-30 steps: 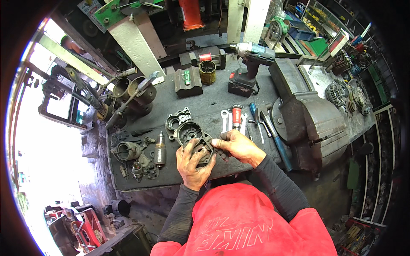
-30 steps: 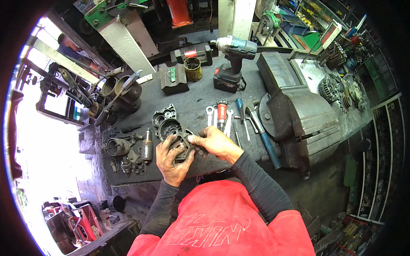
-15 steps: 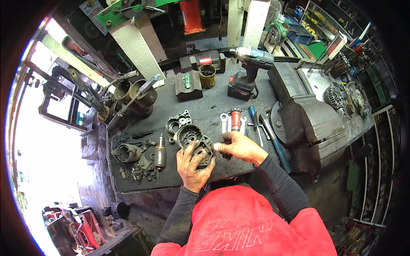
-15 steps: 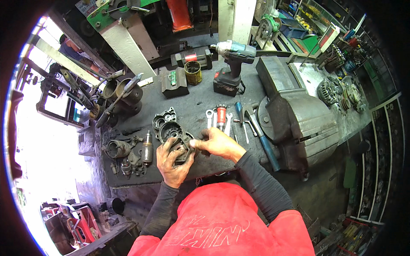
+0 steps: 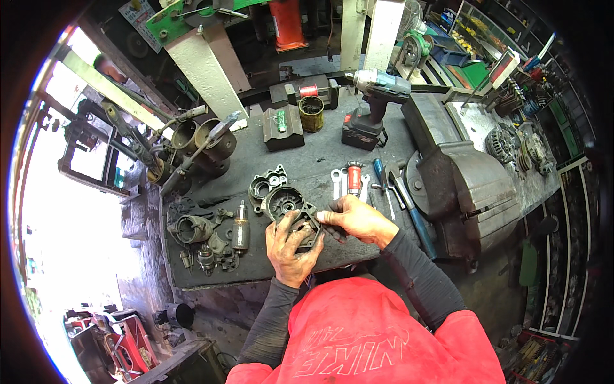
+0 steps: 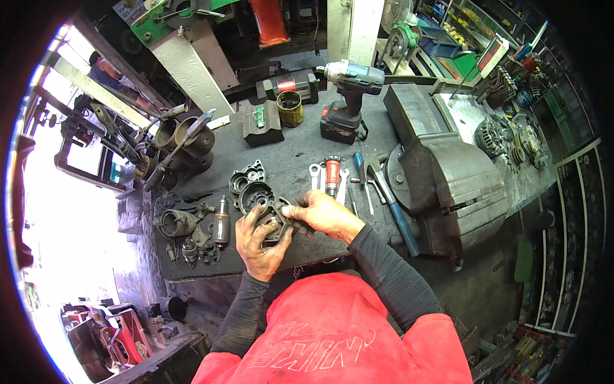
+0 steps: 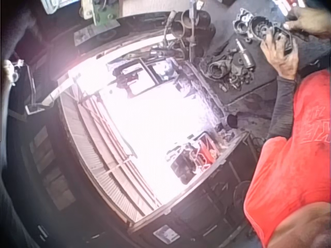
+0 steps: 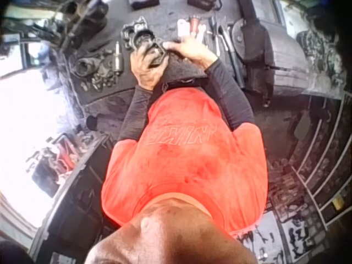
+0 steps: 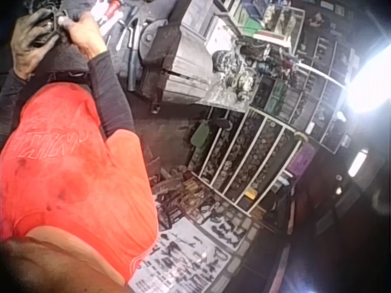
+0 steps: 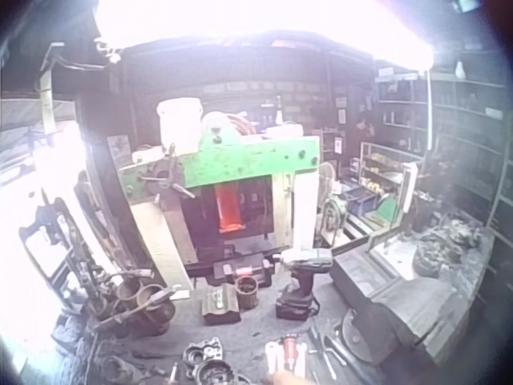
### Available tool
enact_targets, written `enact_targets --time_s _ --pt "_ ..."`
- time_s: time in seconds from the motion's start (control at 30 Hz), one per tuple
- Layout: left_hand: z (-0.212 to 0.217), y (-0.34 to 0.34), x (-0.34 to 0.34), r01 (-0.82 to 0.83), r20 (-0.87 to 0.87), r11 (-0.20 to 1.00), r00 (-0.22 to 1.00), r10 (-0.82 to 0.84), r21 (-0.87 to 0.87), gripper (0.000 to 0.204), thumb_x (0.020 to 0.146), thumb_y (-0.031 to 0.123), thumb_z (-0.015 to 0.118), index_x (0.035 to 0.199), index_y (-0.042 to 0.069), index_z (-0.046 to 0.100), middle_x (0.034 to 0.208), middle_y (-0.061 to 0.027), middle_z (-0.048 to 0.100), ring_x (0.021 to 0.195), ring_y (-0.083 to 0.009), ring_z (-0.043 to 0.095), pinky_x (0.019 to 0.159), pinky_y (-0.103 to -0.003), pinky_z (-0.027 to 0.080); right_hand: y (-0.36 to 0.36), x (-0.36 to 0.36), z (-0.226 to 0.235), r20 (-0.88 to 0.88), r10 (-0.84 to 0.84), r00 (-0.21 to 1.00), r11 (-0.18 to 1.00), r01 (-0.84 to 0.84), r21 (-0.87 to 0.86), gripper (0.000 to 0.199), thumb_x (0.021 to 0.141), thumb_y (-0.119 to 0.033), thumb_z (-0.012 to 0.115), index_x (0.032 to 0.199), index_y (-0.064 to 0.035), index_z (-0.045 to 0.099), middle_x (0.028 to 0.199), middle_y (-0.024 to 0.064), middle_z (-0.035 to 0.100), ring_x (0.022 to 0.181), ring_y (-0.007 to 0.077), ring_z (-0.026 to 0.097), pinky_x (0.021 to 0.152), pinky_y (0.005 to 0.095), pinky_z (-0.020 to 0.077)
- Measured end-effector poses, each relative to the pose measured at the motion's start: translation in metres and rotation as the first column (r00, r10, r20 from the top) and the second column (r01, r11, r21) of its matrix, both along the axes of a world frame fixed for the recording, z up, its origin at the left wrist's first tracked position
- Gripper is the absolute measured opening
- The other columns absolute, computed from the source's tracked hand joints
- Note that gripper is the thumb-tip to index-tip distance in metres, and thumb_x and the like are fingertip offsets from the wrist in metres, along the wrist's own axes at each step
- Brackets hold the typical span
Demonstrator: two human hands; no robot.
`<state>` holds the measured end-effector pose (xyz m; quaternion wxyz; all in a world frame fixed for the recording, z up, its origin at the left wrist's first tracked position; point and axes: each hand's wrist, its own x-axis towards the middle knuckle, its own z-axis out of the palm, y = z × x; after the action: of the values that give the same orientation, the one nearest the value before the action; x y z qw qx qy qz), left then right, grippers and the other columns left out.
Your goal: The person assembles small mechanical components on a workbench, inserting a spring and other parts into a cylindrical housing. They use a screwdriver to adjust internal components and handle various disassembled parts throughout the process.
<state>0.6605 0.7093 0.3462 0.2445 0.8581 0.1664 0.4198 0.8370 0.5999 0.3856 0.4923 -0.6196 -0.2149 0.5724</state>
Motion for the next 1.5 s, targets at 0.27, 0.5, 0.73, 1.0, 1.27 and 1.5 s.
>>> enact_targets --time_s 0.27,0.5,0.73,1.0,1.27,1.5 --pt "0.000 0.001 0.000 0.006 0.004 1.000 1.000 -0.006 0.015 0.039 0.063 0.011 0.094 0.096 0.012 0.073 0.130 -0.0114 0.068 0.109 -0.0358 0.063 0.092 -0.046 0.052 0.000 0.004 0.002 -0.059 0.025 0.998 0.999 -0.027 -0.042 0.028 0.097 -0.021 0.078 0.098 0.0053 0.070 0.079 0.0050 0.068 0.066 0.0118 0.060 0.059 0.0293 0.0488" --pt "-0.001 0.001 -0.001 0.010 -0.006 1.000 1.000 -0.010 0.003 0.039 0.063 0.011 0.093 0.096 0.012 0.073 0.130 -0.0114 0.068 0.110 -0.0358 0.063 0.093 -0.046 0.052 0.001 -0.003 -0.001 0.034 -0.046 0.998 0.993 0.042 0.112 0.041 0.103 -0.036 0.070 0.092 0.0032 0.070 0.069 0.0022 0.062 0.059 0.0108 0.056 0.053 0.0293 0.0460" --pt "0.000 -0.001 -0.001 0.008 -0.007 1.000 1.000 -0.008 -0.018 0.039 0.065 0.012 0.093 0.098 0.013 0.073 0.131 -0.0113 0.068 0.112 -0.0373 0.063 0.097 -0.049 0.051 0.001 0.006 0.001 0.175 0.084 0.981 0.996 -0.089 0.019 0.032 0.101 -0.028 0.073 0.100 0.0039 0.070 0.077 0.0024 0.066 0.067 0.0104 0.059 0.060 0.0288 0.0486" --pt "0.001 0.000 0.000 0.002 -0.005 1.000 1.000 -0.002 0.006 0.039 0.063 0.011 0.093 0.096 0.011 0.073 0.131 -0.0114 0.068 0.111 -0.0361 0.063 0.093 -0.047 0.053 0.001 0.010 -0.002 -0.019 0.087 0.996 0.996 -0.086 0.003 0.033 0.103 -0.032 0.070 0.106 0.0012 0.070 0.084 0.0030 0.068 0.072 0.0104 0.063 0.062 0.0282 0.0506" --pt "0.001 0.000 -0.001 0.001 -0.009 1.000 1.000 -0.001 0.014 0.039 0.062 0.011 0.094 0.095 0.012 0.073 0.131 -0.0108 0.068 0.111 -0.0360 0.063 0.093 -0.046 0.053 0.002 0.005 -0.004 0.084 0.019 0.996 0.994 -0.028 0.103 0.031 0.101 -0.028 0.072 0.098 0.0027 0.071 0.075 0.0029 0.065 0.061 0.0110 0.057 0.055 0.0294 0.0463" --pt "0.001 0.000 -0.001 0.003 -0.018 1.000 1.000 -0.004 -0.005 0.039 0.063 0.012 0.094 0.095 0.012 0.072 0.129 -0.0105 0.068 0.111 -0.0362 0.063 0.093 -0.046 0.053 0.002 0.009 0.006 0.174 0.091 0.980 0.993 -0.103 0.058 0.025 0.101 -0.022 0.072 0.100 0.0031 0.070 0.081 0.0042 0.068 0.068 0.0113 0.061 0.063 0.0294 0.0497"
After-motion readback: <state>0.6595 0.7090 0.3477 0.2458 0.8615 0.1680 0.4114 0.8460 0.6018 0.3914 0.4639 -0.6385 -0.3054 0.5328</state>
